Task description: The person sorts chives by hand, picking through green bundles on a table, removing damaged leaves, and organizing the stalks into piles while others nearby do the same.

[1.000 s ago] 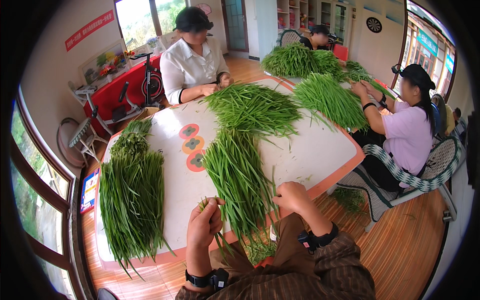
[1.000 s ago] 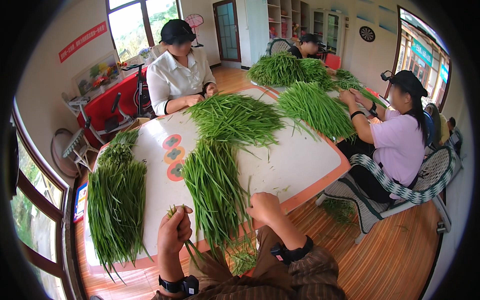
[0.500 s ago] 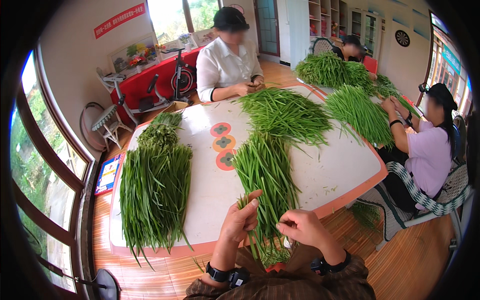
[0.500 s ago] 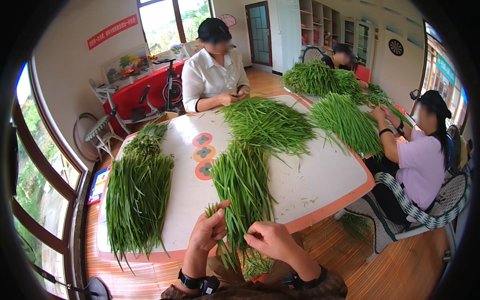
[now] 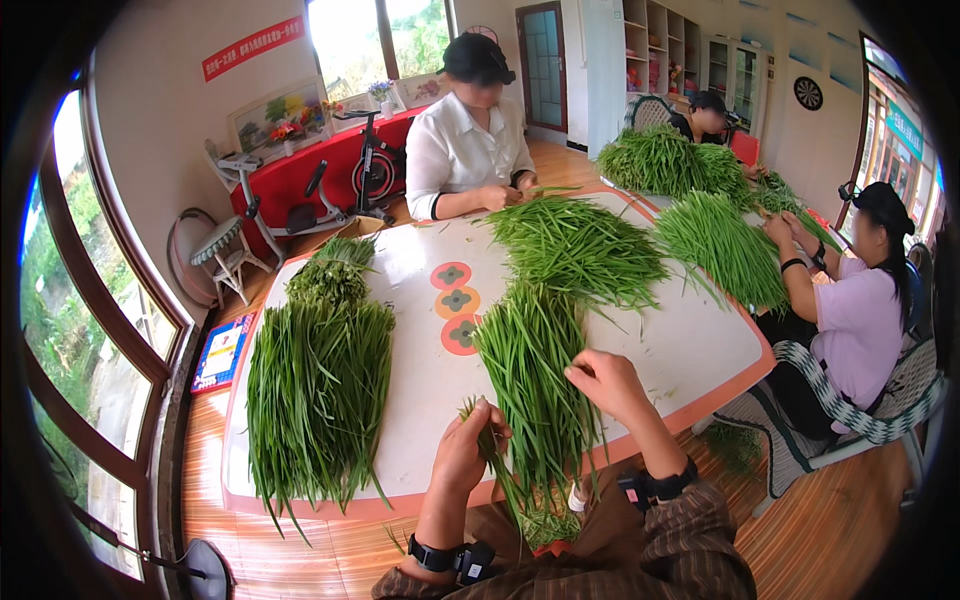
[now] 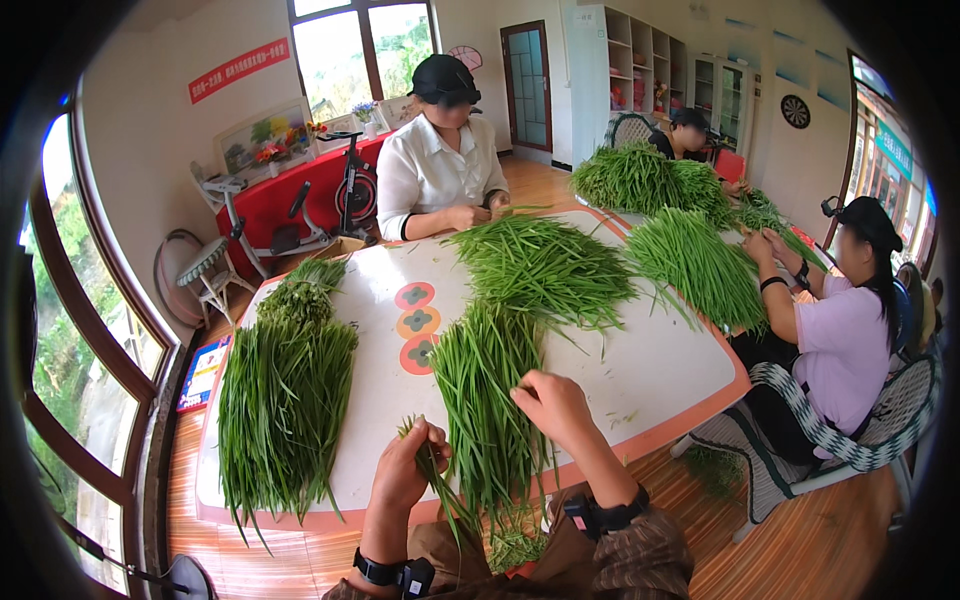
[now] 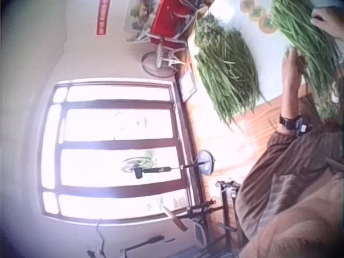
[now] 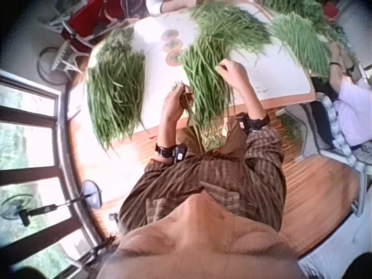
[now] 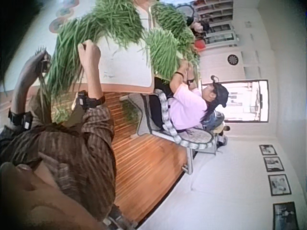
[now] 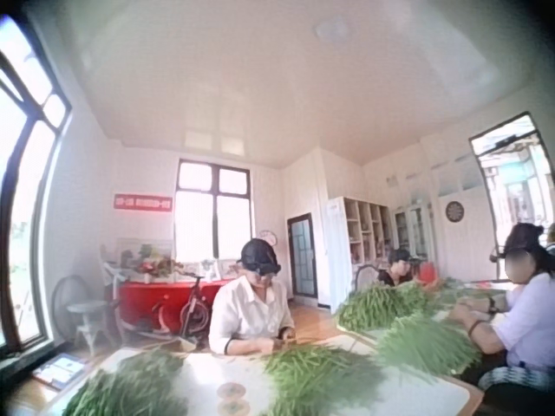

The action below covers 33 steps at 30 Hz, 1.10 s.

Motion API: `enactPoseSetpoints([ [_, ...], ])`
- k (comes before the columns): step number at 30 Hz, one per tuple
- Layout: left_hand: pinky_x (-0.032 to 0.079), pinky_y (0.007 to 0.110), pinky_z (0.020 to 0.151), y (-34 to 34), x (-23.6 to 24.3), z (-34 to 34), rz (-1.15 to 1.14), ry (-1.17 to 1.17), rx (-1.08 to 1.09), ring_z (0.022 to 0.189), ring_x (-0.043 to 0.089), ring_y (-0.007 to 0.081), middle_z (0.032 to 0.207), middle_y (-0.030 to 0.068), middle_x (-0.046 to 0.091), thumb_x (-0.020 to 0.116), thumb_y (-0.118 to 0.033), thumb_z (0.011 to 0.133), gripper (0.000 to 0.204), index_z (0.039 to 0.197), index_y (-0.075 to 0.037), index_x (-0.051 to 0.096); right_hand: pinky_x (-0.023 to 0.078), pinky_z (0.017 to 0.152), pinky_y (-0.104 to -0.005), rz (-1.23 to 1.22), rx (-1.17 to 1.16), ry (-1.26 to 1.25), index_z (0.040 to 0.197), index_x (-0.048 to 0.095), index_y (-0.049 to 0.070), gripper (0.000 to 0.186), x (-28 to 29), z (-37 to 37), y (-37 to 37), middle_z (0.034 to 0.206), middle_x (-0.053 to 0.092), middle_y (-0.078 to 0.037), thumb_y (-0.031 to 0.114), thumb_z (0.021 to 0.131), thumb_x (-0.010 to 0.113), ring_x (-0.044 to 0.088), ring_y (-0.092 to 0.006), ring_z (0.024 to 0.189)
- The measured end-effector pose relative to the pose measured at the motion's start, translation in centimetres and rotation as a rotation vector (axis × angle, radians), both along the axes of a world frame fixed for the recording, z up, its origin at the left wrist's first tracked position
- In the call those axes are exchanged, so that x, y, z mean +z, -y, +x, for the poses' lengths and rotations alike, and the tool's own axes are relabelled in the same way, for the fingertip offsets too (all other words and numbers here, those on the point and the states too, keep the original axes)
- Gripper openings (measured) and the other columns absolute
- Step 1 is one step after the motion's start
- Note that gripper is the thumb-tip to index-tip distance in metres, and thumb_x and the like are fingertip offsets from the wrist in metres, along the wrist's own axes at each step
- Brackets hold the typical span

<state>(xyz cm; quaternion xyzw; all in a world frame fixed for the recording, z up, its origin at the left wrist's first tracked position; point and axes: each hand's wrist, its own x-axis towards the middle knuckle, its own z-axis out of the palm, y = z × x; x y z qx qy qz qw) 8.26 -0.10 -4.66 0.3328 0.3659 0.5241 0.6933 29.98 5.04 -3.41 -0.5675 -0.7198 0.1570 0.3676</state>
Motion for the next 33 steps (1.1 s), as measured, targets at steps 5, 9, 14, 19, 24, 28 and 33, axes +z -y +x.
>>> enactPoseSetpoints([
  [5,0.047,0.032,0.058,-0.1,-0.5,0.0,-0.008,0.136,-0.159,0.06,0.054,0.0198,0.071,0.0069,0.053,0.039,-0.029,0.093,0.027,0.086,-0.004,0.048,0.046,0.069,-0.0416,0.059,-0.042,0.276,0.076,0.061,0.002,0.028,-1.2,-3.2,-6.5,0.078,0.06,-0.014,0.031,0.074,0.061,0.057,-0.032,0.074],
  [9,0.037,0.027,0.047,0.1,-0.3,-0.5,-0.03,0.154,-0.169,0.05,0.042,0.0136,0.063,0.0019,0.043,0.04,-0.03,0.093,0.026,0.086,-0.006,0.047,0.047,0.068,-0.0408,-0.118,-0.151,0.452,0.077,0.064,0.003,0.031,-2.6,-4.7,-8.7,0.079,0.062,-0.015,0.034,0.071,0.061,0.059,-0.0312,0.078],
  [14,0.024,0.021,0.042,0.0,-0.6,-1.4,-0.058,0.136,-0.136,0.045,0.027,0.007,0.057,-0.0036,0.031,0.041,-0.032,0.093,0.025,0.085,-0.008,0.048,0.048,0.067,-0.0367,-0.191,-0.18,0.181,0.079,0.065,0.003,0.029,-3.0,-3.4,-8.9,0.078,0.064,-0.013,0.03,0.069,0.064,0.061,-0.0262,0.074],
  [19,0.021,0.021,0.04,-0.1,-0.6,-0.7,-0.077,0.136,-0.143,0.044,0.024,0.0061,0.056,-0.0047,0.029,0.041,-0.03,0.093,0.025,0.085,-0.008,0.048,0.047,0.059,-0.0329,-0.162,-0.082,-0.092,0.073,0.062,0.003,0.029,-3.6,-1.7,-8.7,0.067,0.063,-0.011,0.031,0.067,0.068,0.06,-0.0222,0.063],
  [24,0.02,0.021,0.04,-0.3,-0.7,-0.4,-0.076,0.145,-0.158,0.042,0.023,0.0054,0.055,-0.0055,0.029,0.042,-0.028,0.092,0.023,0.087,-0.006,0.048,0.045,0.056,-0.0308,-0.218,-0.041,-0.159,0.069,0.06,-0.001,0.032,-3.9,-0.3,-8.3,0.064,0.062,-0.01,0.03,0.07,0.068,0.059,-0.018,0.058],
  [28,0.019,0.02,0.039,-0.2,-0.7,-0.5,-0.048,0.103,-0.126,0.041,0.022,0.0045,0.054,-0.0065,0.027,0.045,-0.021,0.091,0.021,0.1,-0.003,0.05,0.044,0.054,-0.0322,-0.18,-0.015,-0.226,0.067,0.059,0.0,0.032,-3.8,-0.3,-7.1,0.06,0.06,-0.01,0.031,0.073,0.065,0.057,-0.0202,0.055],
  [33,0.018,0.02,0.039,-0.3,-0.6,-0.6,-0.04,0.09,-0.132,0.041,0.021,0.004,0.053,-0.0074,0.026,0.046,-0.017,0.09,0.027,0.111,-0.001,0.048,0.042,0.051,-0.0388,0.025,-0.029,0.054,0.066,0.053,0.003,0.03,-2.8,-0.6,-4.5,0.056,0.053,-0.014,0.028,0.082,0.055,0.054,-0.0311,0.053],
])
